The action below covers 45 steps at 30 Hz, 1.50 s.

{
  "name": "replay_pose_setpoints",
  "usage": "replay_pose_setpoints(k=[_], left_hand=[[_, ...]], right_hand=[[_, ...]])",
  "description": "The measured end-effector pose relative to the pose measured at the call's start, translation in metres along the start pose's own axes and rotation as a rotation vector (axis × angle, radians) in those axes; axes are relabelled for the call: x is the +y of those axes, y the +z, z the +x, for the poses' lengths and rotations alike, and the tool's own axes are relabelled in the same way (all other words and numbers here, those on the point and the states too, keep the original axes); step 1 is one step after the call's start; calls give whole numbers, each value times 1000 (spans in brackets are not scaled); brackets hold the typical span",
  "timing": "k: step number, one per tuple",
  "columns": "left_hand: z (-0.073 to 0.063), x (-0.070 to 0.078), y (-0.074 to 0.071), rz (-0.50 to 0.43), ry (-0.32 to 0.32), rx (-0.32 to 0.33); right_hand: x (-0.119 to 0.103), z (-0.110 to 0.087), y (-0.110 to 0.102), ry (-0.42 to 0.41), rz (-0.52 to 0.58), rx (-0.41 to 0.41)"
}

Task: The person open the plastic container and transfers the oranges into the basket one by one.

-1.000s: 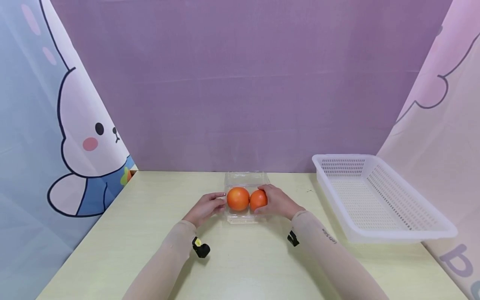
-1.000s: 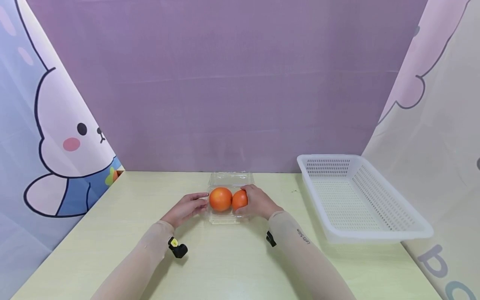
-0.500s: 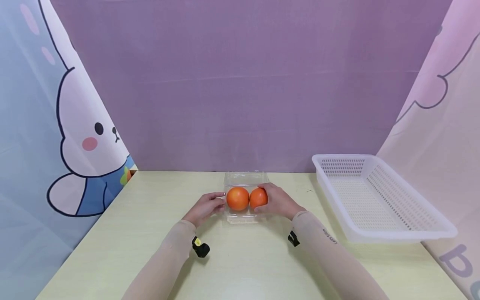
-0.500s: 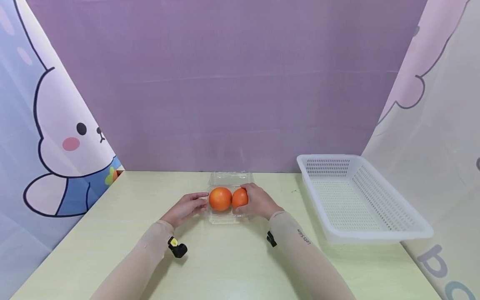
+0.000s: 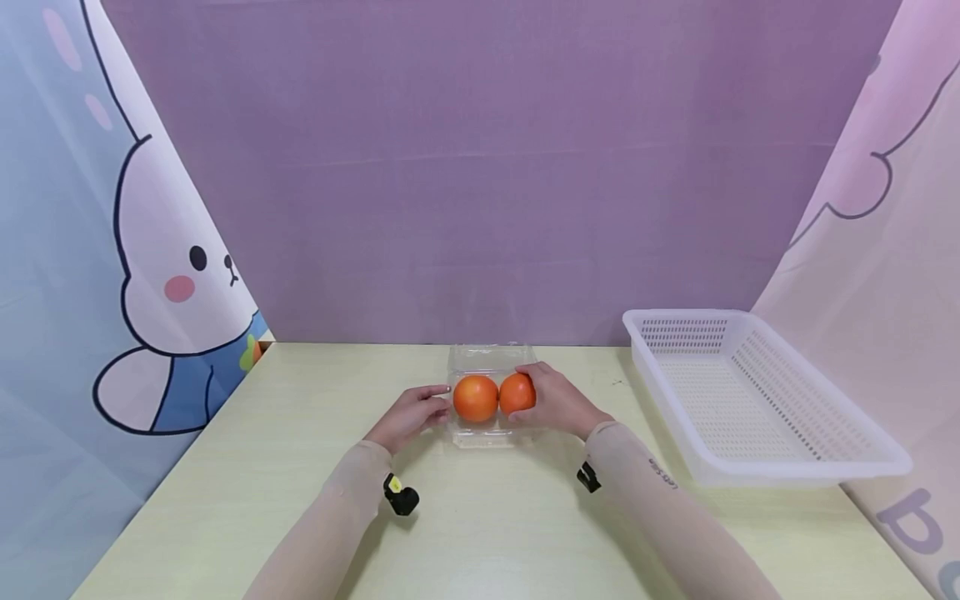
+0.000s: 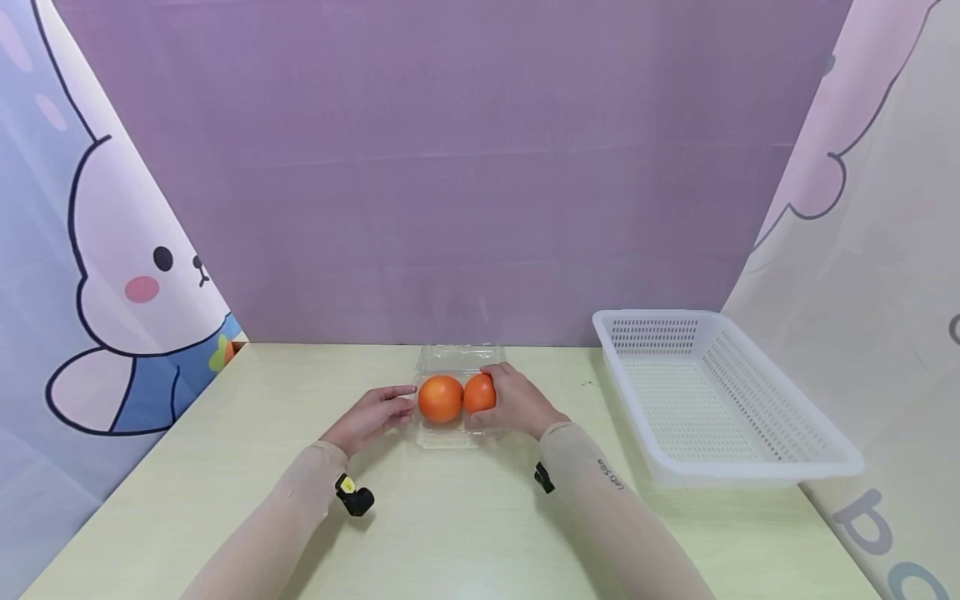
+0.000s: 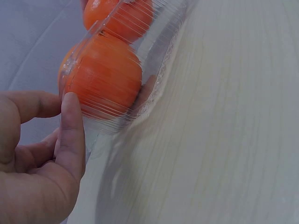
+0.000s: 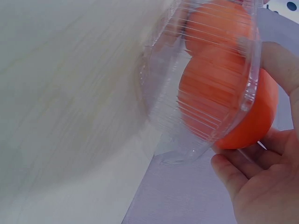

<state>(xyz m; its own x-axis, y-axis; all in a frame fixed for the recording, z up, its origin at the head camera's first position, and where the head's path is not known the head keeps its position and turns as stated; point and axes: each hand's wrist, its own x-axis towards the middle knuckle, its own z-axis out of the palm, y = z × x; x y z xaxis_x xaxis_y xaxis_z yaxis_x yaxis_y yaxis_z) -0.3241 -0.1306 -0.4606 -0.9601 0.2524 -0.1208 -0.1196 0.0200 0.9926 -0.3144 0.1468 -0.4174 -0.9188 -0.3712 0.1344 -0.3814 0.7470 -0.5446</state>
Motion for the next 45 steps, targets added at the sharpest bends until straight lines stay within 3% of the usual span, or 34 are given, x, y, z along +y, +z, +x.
replay_pose_setpoints(k=[45], left_hand=[[3,-3,0,10,-6,24]], right_hand=[[-6,-1,-21,-64,10,29]])
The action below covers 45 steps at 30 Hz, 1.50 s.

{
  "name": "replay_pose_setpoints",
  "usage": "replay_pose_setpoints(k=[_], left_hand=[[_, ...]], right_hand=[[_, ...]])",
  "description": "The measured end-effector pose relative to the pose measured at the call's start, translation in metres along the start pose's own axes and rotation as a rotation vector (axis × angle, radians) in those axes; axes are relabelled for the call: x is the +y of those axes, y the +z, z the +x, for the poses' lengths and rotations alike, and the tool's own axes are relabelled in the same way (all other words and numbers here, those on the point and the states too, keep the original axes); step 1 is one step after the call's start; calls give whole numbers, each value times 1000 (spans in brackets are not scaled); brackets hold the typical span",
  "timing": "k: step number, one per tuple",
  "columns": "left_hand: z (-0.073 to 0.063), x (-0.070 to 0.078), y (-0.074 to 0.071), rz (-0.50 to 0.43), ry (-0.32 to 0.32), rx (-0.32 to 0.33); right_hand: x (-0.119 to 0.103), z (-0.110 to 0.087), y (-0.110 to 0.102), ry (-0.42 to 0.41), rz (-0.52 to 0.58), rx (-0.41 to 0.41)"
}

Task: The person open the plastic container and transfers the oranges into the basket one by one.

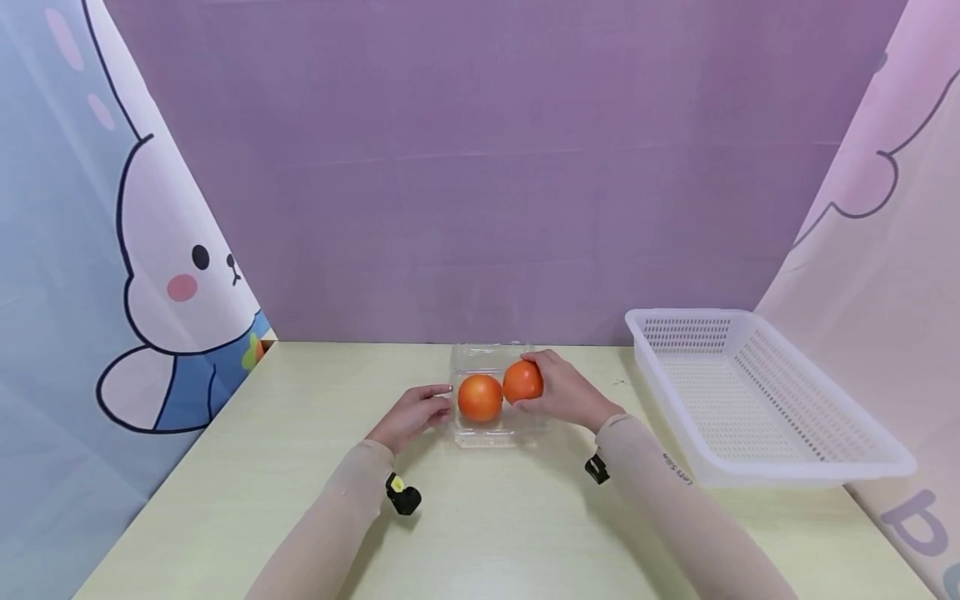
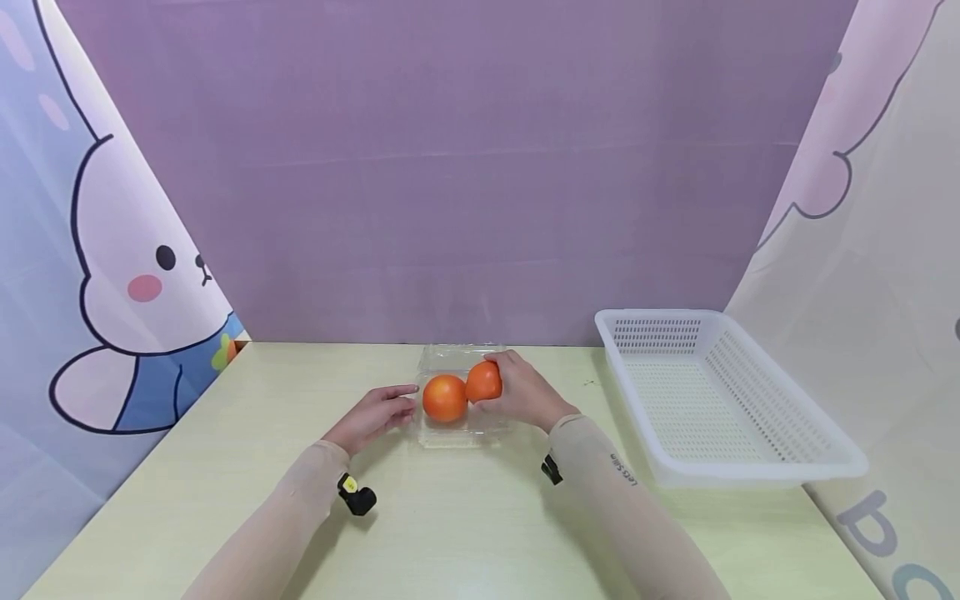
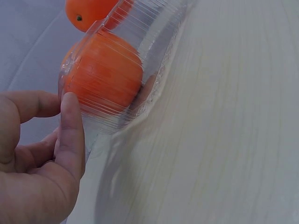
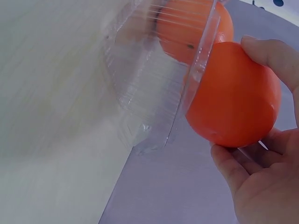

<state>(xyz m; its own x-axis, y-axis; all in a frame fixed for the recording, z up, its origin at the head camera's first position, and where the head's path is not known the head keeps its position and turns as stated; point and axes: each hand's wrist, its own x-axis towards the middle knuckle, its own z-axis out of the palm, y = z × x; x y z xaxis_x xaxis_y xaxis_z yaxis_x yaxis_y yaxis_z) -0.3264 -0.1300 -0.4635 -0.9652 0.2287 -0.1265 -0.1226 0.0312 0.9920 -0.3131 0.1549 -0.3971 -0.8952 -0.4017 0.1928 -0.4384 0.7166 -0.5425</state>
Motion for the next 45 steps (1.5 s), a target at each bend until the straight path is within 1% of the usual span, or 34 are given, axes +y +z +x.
replay_pose_setpoints(k=[5,13,19,23,26,29,33,38,45], left_hand=[[-1,1,0,2,7,-5],[-1,1,-1,9,-1,-9],[-3,2,-1,1,6,-18],[-6,2,-2,-12,32,-47],[-6,2,-2,-16,49,-57],[-4,1,-2,-11,30,-45],[-2,1,0,-5,-6,-12],[-1,0,0,-9,-5,-2],[-3,2,0,-14,5,-12]], right_hand=[[1,0,-4,-23,-22,17],[0,1,-13,-17,-5,26],[2,1,-19,-38,-13,55],[3,0,-22,-44,-5,59],[3,-1,-26,-44,0,64],[4,-1,-30,-36,-6,80],[7,0,-36,-36,-19,104],[8,0,-44,-50,-25,117],[11,-1,-52,-9,-23,121]])
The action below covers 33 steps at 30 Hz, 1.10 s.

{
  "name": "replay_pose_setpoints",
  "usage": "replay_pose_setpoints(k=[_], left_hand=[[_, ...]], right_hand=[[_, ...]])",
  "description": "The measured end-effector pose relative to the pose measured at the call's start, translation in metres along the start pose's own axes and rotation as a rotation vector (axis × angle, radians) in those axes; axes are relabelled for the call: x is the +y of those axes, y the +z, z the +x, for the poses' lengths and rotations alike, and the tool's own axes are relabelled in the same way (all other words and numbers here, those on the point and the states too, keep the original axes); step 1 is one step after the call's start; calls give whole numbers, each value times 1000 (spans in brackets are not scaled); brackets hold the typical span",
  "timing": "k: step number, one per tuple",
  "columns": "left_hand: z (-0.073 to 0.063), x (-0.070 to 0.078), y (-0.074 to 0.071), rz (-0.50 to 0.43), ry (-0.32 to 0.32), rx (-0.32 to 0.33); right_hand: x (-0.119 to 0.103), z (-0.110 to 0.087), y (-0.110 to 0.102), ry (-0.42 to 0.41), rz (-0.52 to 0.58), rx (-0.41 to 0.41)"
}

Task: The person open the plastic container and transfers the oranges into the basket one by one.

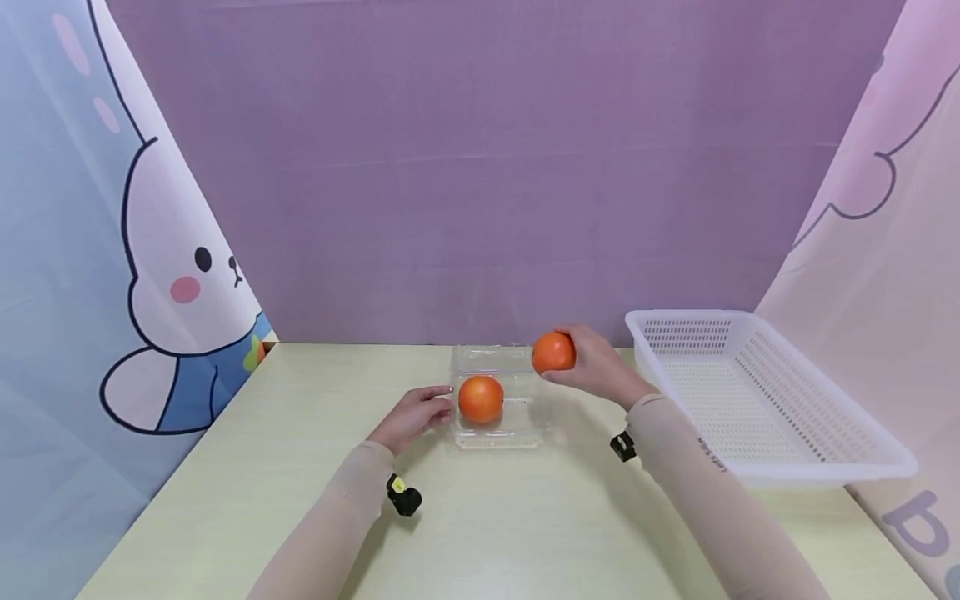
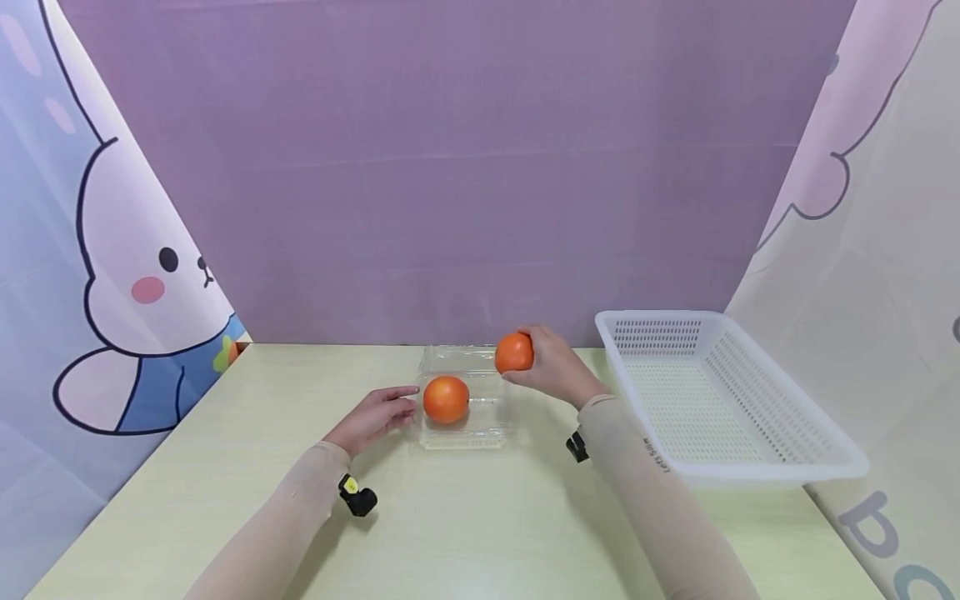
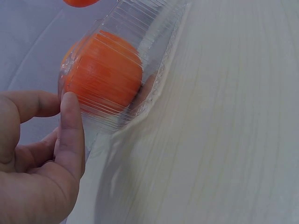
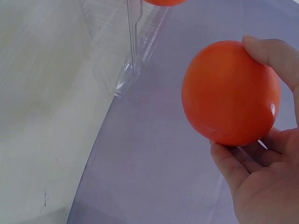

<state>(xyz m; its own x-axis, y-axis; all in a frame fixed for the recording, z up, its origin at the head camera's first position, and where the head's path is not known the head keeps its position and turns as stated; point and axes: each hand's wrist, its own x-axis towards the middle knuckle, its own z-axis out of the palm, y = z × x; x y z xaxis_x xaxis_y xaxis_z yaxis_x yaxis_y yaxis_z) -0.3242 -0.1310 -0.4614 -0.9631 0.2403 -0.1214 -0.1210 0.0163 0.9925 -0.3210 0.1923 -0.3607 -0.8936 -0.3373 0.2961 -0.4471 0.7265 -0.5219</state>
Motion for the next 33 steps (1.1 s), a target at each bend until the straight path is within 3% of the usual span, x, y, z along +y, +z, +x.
replay_pose_setpoints(k=[25,33], left_hand=[[-1,1,0,11,-4,2],[0,1,0,20,-14,11]], right_hand=[[13,1,-27,6,-11,51],[17,-1,-33,45,-2,44]])
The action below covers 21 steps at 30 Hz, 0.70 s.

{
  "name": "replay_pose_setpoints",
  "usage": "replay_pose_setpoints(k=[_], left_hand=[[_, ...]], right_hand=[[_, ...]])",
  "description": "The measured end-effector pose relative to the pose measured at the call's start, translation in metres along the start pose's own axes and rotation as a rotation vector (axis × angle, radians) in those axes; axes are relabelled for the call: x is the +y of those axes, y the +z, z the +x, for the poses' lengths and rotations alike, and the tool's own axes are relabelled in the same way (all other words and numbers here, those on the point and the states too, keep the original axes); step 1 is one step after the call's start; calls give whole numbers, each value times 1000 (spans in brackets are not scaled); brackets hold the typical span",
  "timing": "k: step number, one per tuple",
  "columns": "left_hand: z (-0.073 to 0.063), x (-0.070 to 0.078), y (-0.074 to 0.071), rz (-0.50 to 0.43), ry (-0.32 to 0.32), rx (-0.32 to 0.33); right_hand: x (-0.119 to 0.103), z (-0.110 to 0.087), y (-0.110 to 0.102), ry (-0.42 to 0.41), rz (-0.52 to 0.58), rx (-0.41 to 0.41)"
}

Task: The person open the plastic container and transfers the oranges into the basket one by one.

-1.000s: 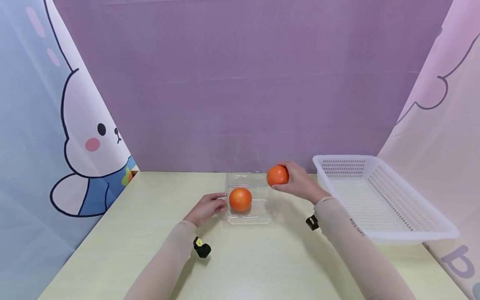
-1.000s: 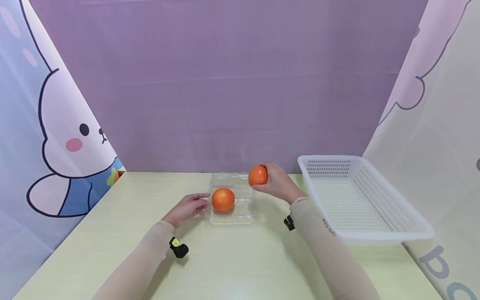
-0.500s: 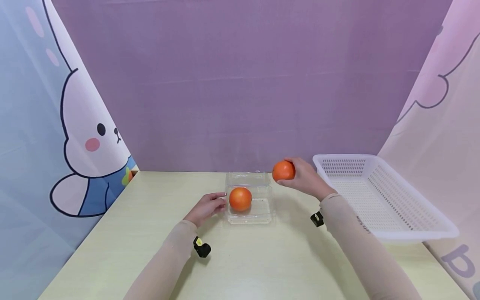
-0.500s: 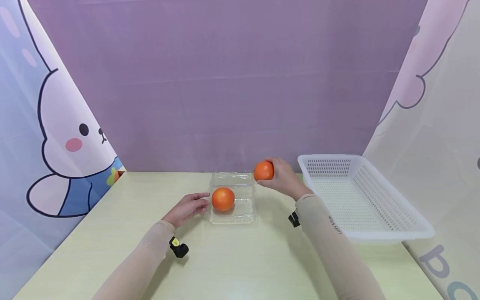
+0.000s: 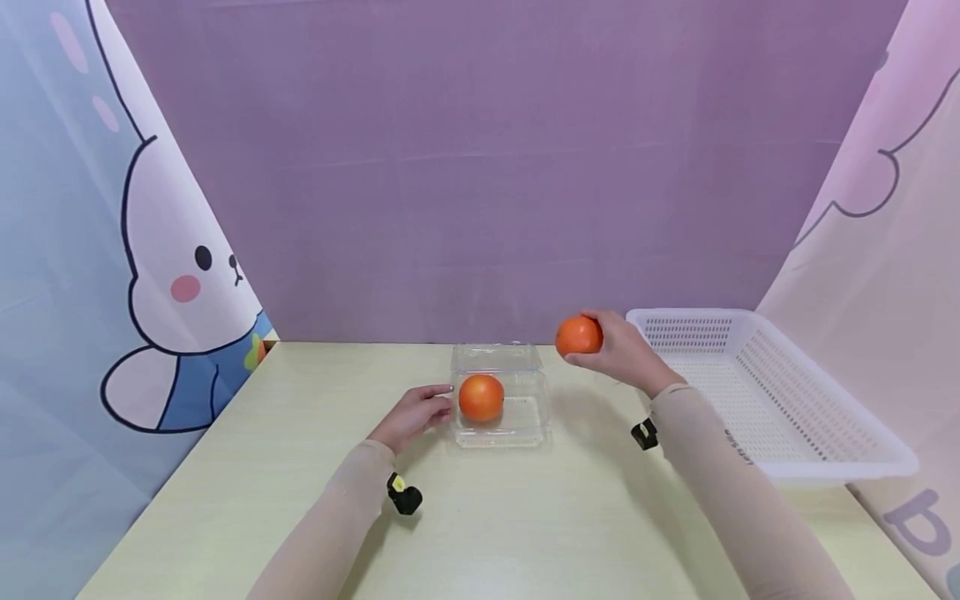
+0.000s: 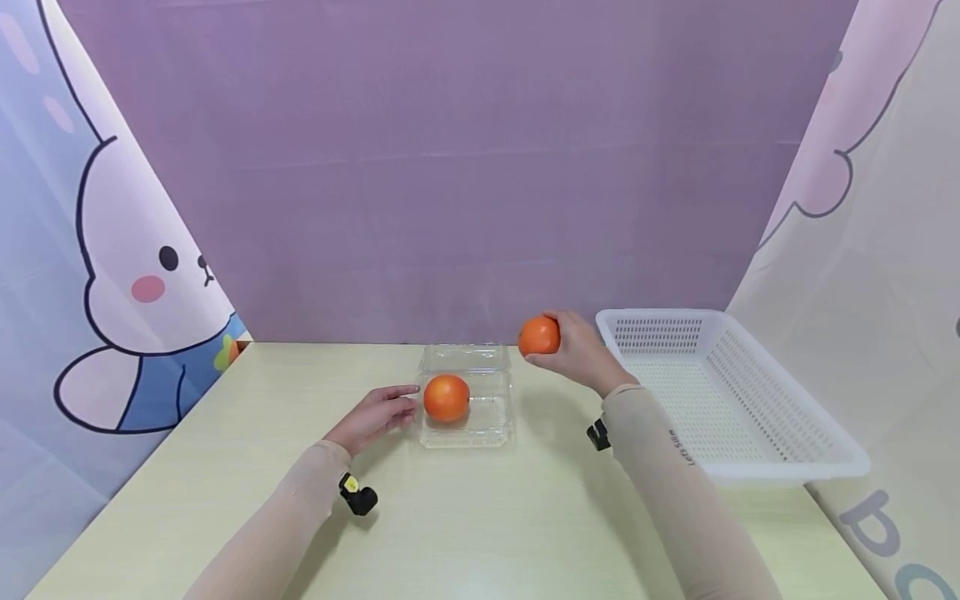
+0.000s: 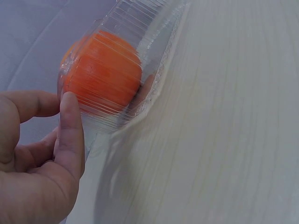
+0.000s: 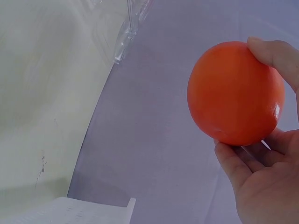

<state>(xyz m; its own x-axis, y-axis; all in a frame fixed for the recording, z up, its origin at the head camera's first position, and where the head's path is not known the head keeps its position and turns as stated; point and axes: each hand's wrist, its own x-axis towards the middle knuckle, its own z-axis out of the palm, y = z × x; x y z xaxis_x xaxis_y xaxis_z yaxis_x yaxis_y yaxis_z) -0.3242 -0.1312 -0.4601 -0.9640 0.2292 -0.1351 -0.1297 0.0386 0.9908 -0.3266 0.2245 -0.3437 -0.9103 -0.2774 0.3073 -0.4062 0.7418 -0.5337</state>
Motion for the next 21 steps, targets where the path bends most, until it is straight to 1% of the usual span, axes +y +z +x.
replay_pose_setpoints(k=[6,13,21], left_hand=[[0,0,0,-8,5,-2],[0,1,0,11,7,-11],[0,0,0,3,-2,-10]], right_hand=[[3,0,-7,11,2,7],[8,0,-13,29,-2,3],[12,-1,-21,47,0,-1]])
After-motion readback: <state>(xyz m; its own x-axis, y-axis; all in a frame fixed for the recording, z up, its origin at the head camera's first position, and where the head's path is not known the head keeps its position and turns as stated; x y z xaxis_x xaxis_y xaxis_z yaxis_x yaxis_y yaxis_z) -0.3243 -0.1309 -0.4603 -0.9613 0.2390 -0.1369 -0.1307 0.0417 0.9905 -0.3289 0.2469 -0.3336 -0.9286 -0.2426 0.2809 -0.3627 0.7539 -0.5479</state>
